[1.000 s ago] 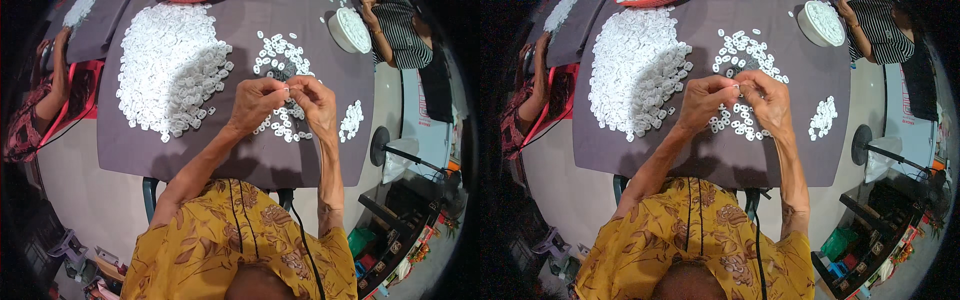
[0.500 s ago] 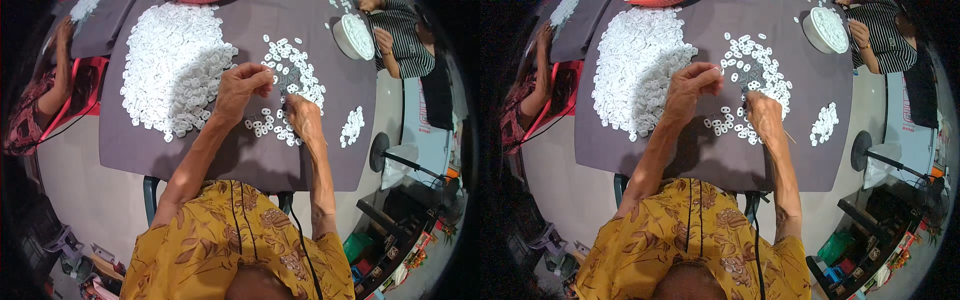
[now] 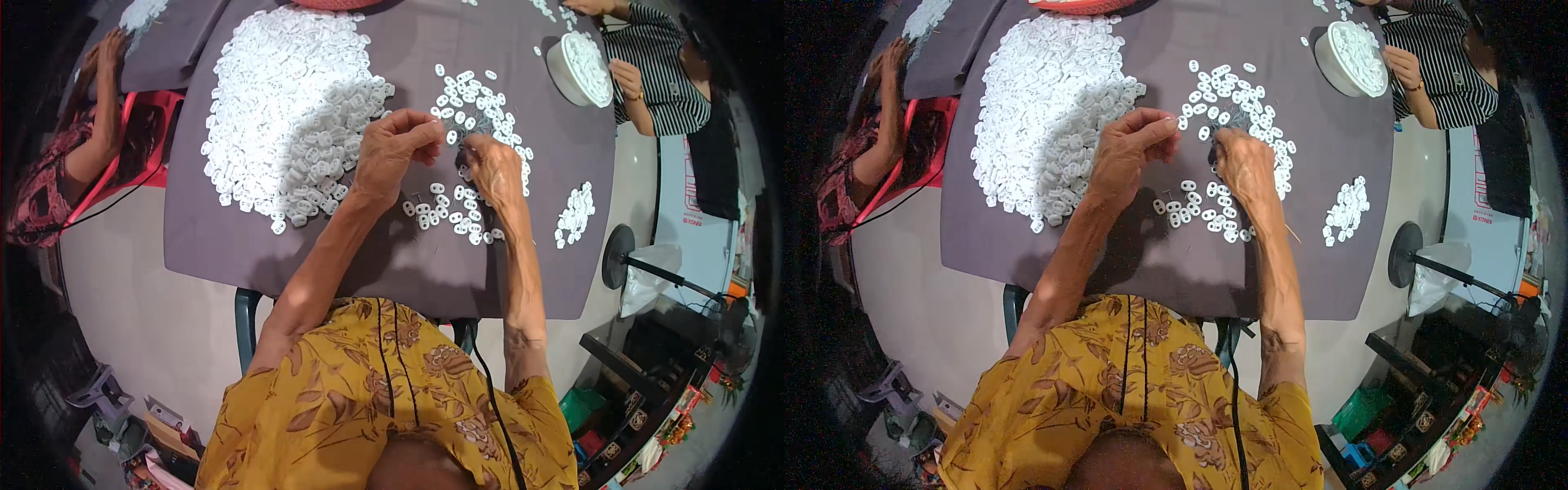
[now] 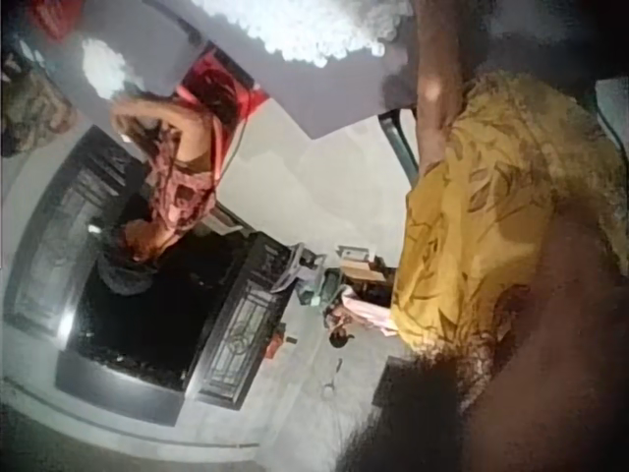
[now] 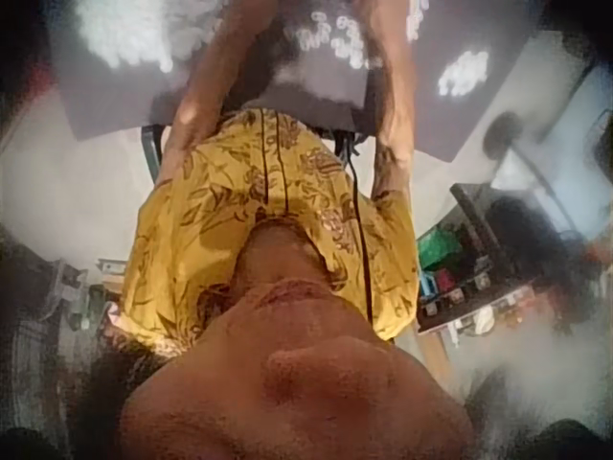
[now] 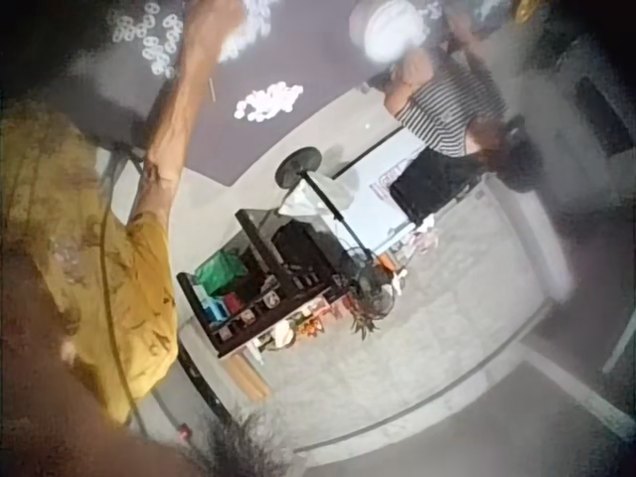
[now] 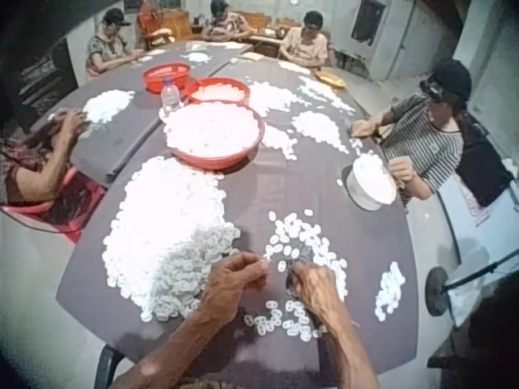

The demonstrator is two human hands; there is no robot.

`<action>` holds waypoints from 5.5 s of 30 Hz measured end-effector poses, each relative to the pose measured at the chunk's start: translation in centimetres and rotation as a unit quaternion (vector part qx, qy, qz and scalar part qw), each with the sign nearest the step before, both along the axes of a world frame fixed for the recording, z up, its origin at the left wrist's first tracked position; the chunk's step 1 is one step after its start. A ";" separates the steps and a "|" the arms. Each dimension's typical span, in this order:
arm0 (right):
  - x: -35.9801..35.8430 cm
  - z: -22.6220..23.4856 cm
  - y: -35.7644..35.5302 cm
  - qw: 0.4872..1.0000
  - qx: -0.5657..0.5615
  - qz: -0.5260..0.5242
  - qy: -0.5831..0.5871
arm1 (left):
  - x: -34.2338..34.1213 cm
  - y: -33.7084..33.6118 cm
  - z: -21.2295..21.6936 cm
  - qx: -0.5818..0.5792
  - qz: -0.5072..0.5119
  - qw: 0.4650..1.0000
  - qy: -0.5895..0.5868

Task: The recorder is manually assembling small grey components into white plastic clips at a workshop table.

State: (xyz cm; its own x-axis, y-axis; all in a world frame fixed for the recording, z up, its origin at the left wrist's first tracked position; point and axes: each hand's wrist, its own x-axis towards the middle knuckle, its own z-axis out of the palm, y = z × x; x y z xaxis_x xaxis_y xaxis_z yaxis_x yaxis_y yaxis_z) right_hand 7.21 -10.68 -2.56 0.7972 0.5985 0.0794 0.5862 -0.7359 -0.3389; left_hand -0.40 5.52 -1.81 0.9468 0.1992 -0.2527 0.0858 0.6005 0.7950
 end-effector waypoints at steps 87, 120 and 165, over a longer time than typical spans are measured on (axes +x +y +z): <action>-4.4 8.0 -0.4 0.918 0.350 -0.062 0.177 | -1.4 -3.5 4.0 -0.045 -0.005 0.996 -0.083; -3.7 7.4 -0.4 0.836 0.460 -0.074 0.289 | -1.2 -3.6 3.0 0.006 -0.004 0.996 -0.088; -4.0 7.7 0.2 0.878 0.404 -0.076 0.246 | -1.2 -3.4 2.6 -0.008 -0.012 0.997 -0.078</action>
State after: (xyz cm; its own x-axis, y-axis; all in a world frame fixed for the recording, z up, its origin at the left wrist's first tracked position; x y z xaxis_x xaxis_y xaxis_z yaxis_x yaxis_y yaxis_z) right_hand 3.20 -10.52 5.13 0.9195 0.3894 0.0535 0.1389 -0.1946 -0.9710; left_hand -1.56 2.16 0.79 0.9793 0.1732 -0.1052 -0.0234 0.6124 0.7902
